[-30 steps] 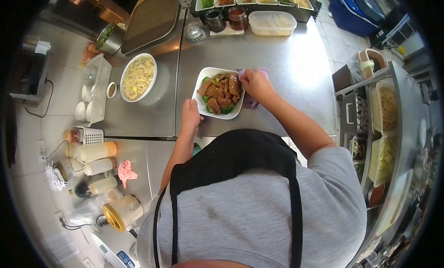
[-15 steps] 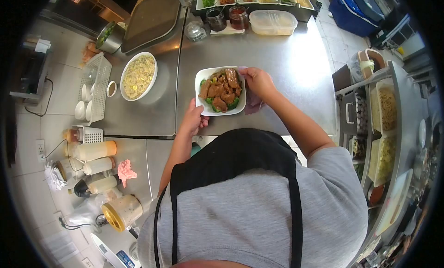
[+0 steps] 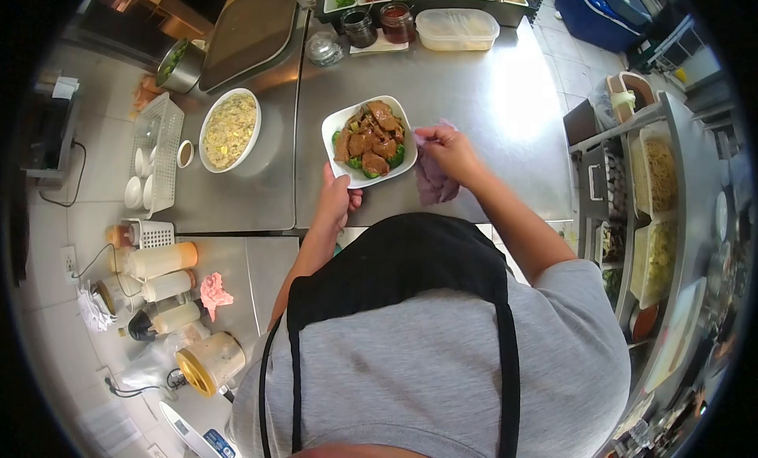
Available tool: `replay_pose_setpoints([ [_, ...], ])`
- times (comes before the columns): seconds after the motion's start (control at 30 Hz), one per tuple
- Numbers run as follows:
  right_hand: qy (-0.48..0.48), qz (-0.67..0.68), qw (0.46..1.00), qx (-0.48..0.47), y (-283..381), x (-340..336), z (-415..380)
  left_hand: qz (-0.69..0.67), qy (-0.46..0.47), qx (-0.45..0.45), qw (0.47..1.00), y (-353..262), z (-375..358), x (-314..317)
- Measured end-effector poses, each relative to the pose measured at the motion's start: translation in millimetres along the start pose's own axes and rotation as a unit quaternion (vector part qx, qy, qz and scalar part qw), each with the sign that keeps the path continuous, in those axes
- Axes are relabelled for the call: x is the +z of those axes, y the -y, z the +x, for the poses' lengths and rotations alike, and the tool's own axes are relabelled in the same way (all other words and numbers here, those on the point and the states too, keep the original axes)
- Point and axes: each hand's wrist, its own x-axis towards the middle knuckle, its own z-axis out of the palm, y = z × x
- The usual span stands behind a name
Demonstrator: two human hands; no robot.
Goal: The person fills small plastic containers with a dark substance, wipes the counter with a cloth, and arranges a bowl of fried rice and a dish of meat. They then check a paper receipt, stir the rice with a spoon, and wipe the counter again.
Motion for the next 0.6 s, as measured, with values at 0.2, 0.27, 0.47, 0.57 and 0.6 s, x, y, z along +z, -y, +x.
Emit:
replay_pose_setpoints([
  [0.2,0.013,-0.267,0.941,-0.207,12.3,3.3,-18.6,0.012,-0.026,0.003,1.0,-3.6,0.2,4.0],
  [0.27,0.012,-0.3,0.936,-0.182,26.0,1.0,-13.0,0.015,-0.033,0.005,0.999,-4.3,0.8,6.9],
  [0.47,0.199,-0.432,0.872,-0.117,54.7,0.3,1.0,0.005,-0.045,0.018,0.999,-2.8,3.9,8.1],
  [0.57,0.294,-0.424,0.853,-0.084,56.8,-38.3,20.9,0.001,-0.026,0.025,0.999,-2.7,4.8,5.8],
  [0.6,0.267,-0.437,0.858,-0.049,65.7,-51.0,21.3,-0.007,-0.029,0.023,0.999,-2.2,6.2,5.7],
])
